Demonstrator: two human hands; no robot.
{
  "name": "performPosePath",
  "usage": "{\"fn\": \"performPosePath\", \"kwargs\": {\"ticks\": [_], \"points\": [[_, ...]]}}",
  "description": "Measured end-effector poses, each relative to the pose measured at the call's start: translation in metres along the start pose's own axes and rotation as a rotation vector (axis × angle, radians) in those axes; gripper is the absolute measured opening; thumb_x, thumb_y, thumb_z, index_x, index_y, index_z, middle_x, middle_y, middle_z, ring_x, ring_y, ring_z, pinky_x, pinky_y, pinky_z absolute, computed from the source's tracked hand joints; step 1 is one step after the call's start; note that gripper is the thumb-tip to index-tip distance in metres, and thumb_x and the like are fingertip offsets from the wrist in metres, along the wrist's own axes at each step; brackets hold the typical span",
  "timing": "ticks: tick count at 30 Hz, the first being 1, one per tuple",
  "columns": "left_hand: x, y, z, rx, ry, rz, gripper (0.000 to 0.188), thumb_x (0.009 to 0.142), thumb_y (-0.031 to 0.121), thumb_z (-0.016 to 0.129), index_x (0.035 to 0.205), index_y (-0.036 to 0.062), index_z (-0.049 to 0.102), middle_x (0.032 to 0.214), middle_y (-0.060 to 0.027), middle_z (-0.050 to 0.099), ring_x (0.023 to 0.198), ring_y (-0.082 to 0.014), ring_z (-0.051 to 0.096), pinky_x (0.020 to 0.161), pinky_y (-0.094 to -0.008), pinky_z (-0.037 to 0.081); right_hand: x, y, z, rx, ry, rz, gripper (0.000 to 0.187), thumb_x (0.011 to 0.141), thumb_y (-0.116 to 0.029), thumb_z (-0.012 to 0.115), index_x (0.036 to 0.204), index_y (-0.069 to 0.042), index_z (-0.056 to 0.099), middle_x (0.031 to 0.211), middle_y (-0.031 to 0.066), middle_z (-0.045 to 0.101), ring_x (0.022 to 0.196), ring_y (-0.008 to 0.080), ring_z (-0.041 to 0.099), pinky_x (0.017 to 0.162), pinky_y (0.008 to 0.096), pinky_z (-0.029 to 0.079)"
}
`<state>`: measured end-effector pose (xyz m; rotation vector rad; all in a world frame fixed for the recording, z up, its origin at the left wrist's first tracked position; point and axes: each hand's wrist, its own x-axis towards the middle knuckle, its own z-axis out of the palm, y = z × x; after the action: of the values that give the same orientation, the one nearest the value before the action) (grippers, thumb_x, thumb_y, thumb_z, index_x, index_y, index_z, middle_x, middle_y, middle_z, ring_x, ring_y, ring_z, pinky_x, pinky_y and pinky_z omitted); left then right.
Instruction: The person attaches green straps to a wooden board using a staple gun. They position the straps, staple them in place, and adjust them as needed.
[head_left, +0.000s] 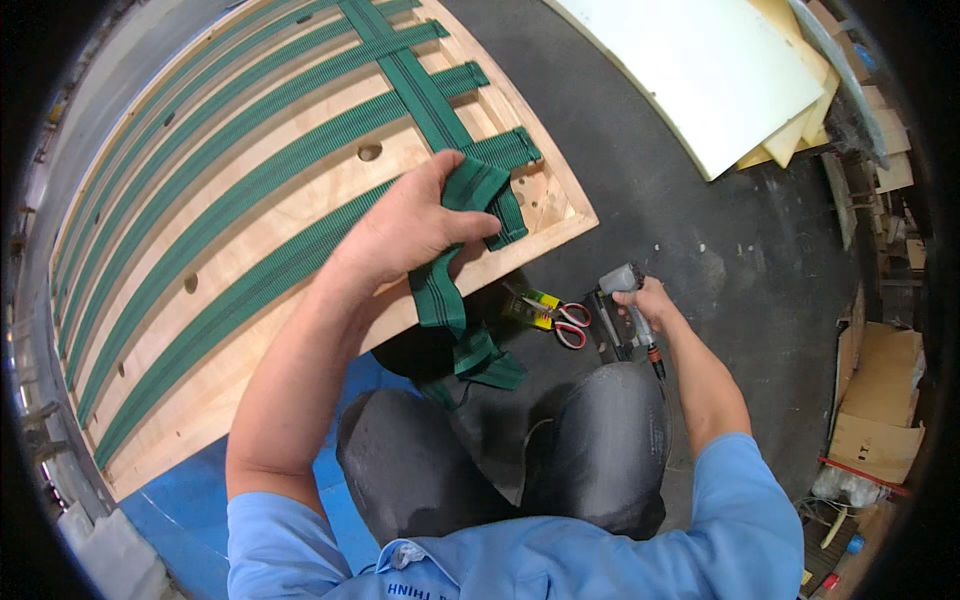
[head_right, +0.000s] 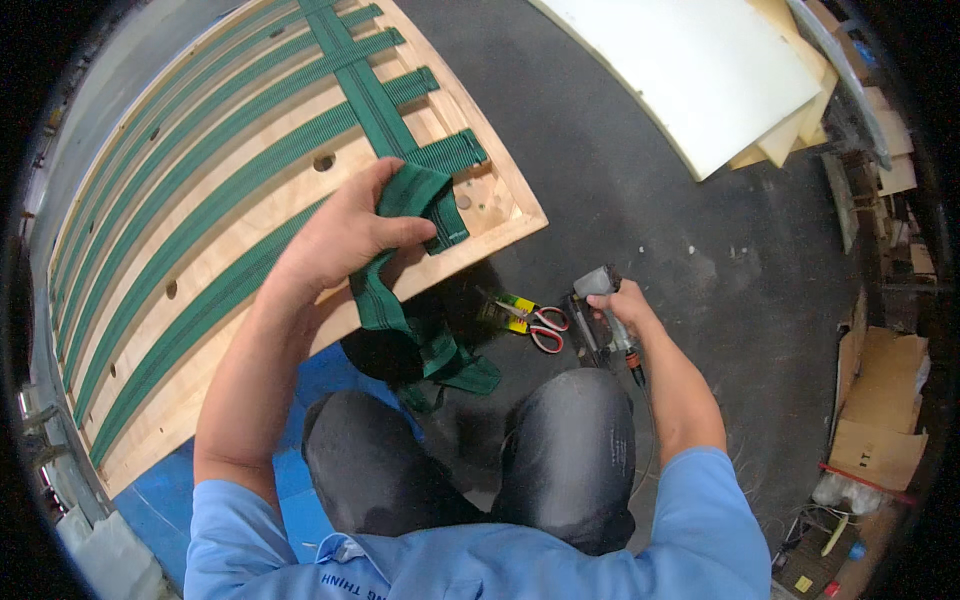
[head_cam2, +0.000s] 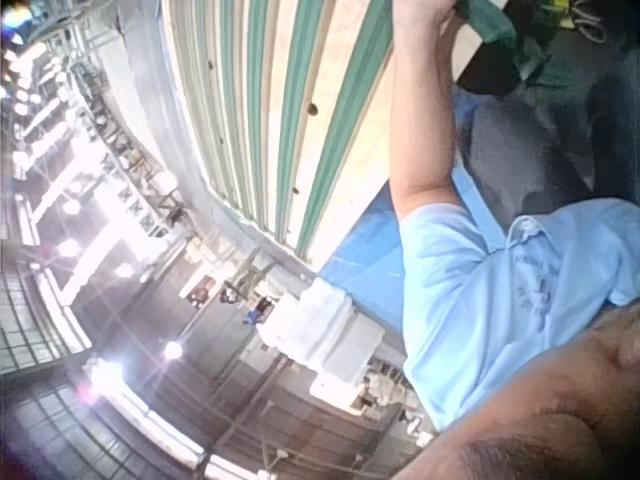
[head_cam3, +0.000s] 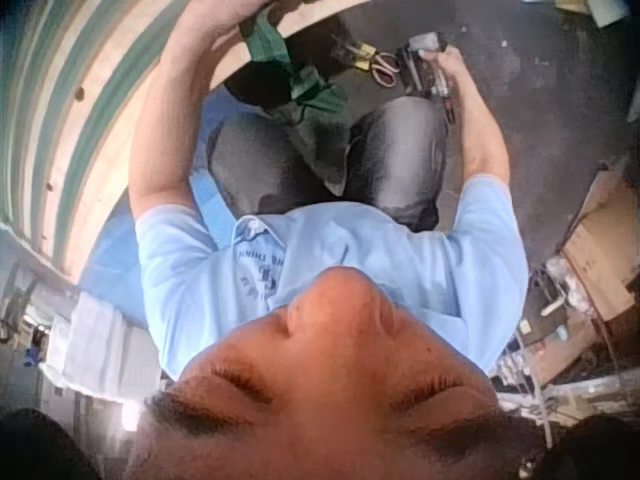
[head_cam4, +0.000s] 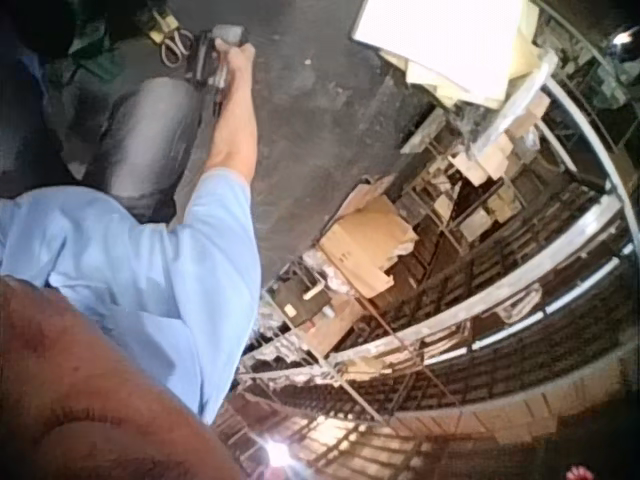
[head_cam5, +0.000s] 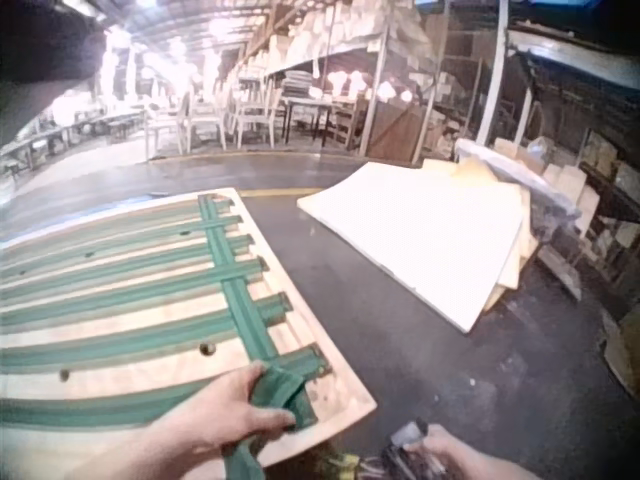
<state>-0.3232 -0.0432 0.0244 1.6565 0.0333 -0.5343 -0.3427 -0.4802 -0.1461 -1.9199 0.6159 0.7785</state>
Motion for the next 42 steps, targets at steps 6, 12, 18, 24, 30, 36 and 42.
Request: {"fn": "performPosePath", "kwargs": {"ticks": [6,12,18,24,30,36,42], "points": [[0.006,-0.011,0.013,0.197,0.220,0.218,0.060,0.083,0.011,0.080,0.134,-0.0076,0.054,0.101,-0.0110,0.072,0.086,-0.0156,0.070,0.080,-0.0315,0.057,0.067,0.026,-0.006,-0.029,-0.082,-0.004,0.029,0.087,-0.007,0.081,0.114,-0.001,0.071,0.096,0.0085,0.074,0.081,0.0200,0.069,0.070,0.0378,0.056],[-0.008,-0.009,0.027,0.123,0.336,0.216,0.045,0.086,0.010,0.076,0.125,-0.0008,0.057,0.095,-0.0037,0.066,0.083,-0.0116,0.063,0.078,-0.0285,0.051,0.092,0.059,-0.011,-0.088,0.070,-0.073,0.048,0.080,-0.018,0.088,0.118,0.006,0.071,0.110,0.0156,0.076,0.101,0.0301,0.072,0.093,0.0464,0.054],[-0.032,-0.022,0.066,0.438,0.786,0.366,0.037,0.087,0.010,0.071,0.119,-0.0009,0.055,0.094,-0.0168,0.071,0.088,-0.0268,0.071,0.082,-0.0383,0.055,0.080,0.068,-0.007,-0.357,0.393,-0.082,0.061,0.072,-0.036,0.092,0.118,0.001,0.075,0.116,0.0228,0.075,0.113,0.0360,0.071,0.099,0.0437,0.053],[-0.037,-0.024,0.077,0.441,0.820,0.406,0.054,0.089,0.006,0.074,0.136,0.0026,0.049,0.103,-0.0119,0.070,0.095,-0.0174,0.067,0.087,-0.0327,0.054,0.048,0.071,0.041,-0.616,0.377,-0.572,0.041,0.082,-0.025,0.081,0.113,-0.001,0.068,0.112,0.0234,0.067,0.108,0.0440,0.065,0.093,0.0505,0.053],[-0.044,-0.022,0.068,0.438,0.735,0.470,0.074,0.090,0.001,0.073,0.156,0.0061,0.040,0.114,-0.0127,0.070,0.102,-0.0167,0.067,0.095,-0.0323,0.053,0.034,0.109,0.087,-0.834,0.008,-0.661,0.044,0.095,-0.036,0.066,0.127,-0.006,0.059,0.124,0.0264,0.058,0.119,0.0457,0.057,0.098,0.0513,0.050],[-0.060,-0.036,0.057,0.272,0.711,0.450,0.077,0.091,0.001,0.074,0.158,0.0054,0.037,0.122,-0.0141,0.069,0.111,-0.0201,0.068,0.100,-0.0331,0.052,0.013,0.072,0.110,-0.815,-0.129,-0.485,0.042,0.099,-0.037,0.061,0.128,-0.007,0.056,0.123,0.0253,0.058,0.121,0.0456,0.056,0.099,0.0538,0.048],[-0.034,-0.015,0.068,-0.136,0.418,0.414,0.072,0.097,-0.003,0.068,0.160,0.0066,0.036,0.114,-0.0098,0.073,0.105,-0.0144,0.070,0.096,-0.0292,0.054,0.021,0.082,0.070,-0.752,-0.059,-0.360,0.047,0.099,-0.038,0.060,0.134,-0.007,0.056,0.122,0.0263,0.065,0.120,0.0450,0.061,0.102,0.0515,0.048]]}}
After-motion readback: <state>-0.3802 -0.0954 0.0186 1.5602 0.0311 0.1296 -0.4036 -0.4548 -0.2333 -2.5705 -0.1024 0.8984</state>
